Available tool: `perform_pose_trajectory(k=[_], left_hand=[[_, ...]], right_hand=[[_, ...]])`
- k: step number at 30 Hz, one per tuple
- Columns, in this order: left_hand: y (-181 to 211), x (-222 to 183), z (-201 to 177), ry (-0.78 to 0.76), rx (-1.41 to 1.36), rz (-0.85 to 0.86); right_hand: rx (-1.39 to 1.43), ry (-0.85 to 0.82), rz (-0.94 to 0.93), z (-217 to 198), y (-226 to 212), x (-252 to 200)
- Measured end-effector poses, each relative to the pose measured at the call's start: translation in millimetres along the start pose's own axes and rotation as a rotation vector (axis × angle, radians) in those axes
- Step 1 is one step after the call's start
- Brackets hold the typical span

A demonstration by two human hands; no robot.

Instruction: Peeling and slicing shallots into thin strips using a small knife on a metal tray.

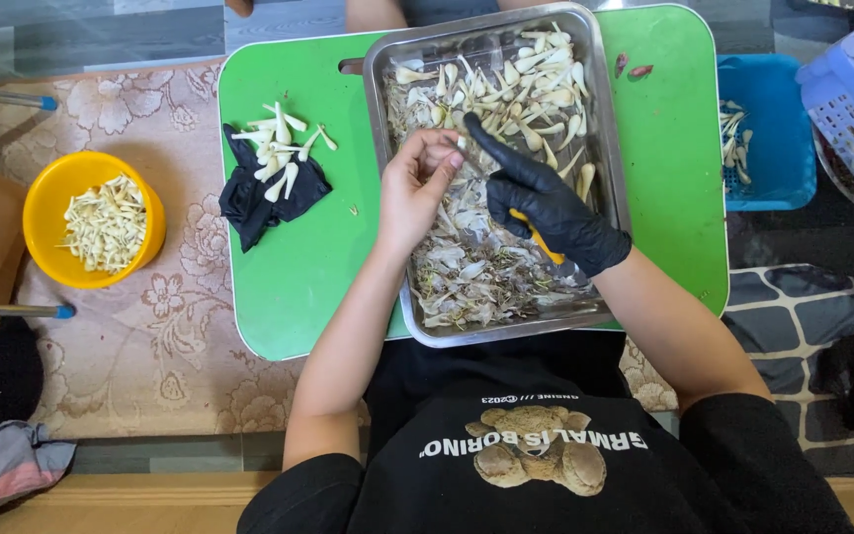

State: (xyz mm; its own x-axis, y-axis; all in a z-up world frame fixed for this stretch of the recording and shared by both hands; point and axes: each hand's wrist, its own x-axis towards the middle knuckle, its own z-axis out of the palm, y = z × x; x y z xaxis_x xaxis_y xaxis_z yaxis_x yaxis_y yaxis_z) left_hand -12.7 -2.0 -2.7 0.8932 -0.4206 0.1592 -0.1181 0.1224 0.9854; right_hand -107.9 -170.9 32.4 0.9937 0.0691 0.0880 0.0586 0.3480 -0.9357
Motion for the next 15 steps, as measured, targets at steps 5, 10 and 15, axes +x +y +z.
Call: perform_pose_trajectory(k=[5, 10, 15], left_hand=[[2, -2, -4, -0.009, -0.027, -0.012], [0, 3, -2, -0.067, -0.092, 0.026], [10, 3, -2, -0.083, -0.245, -0.021]], right_hand=[[-0.030, 0.031, -0.024, -15, 20, 0], [-0.005, 0.038, -0.018, -17, 12, 3], [0.072, 0.092, -0.062, -15, 6, 2]])
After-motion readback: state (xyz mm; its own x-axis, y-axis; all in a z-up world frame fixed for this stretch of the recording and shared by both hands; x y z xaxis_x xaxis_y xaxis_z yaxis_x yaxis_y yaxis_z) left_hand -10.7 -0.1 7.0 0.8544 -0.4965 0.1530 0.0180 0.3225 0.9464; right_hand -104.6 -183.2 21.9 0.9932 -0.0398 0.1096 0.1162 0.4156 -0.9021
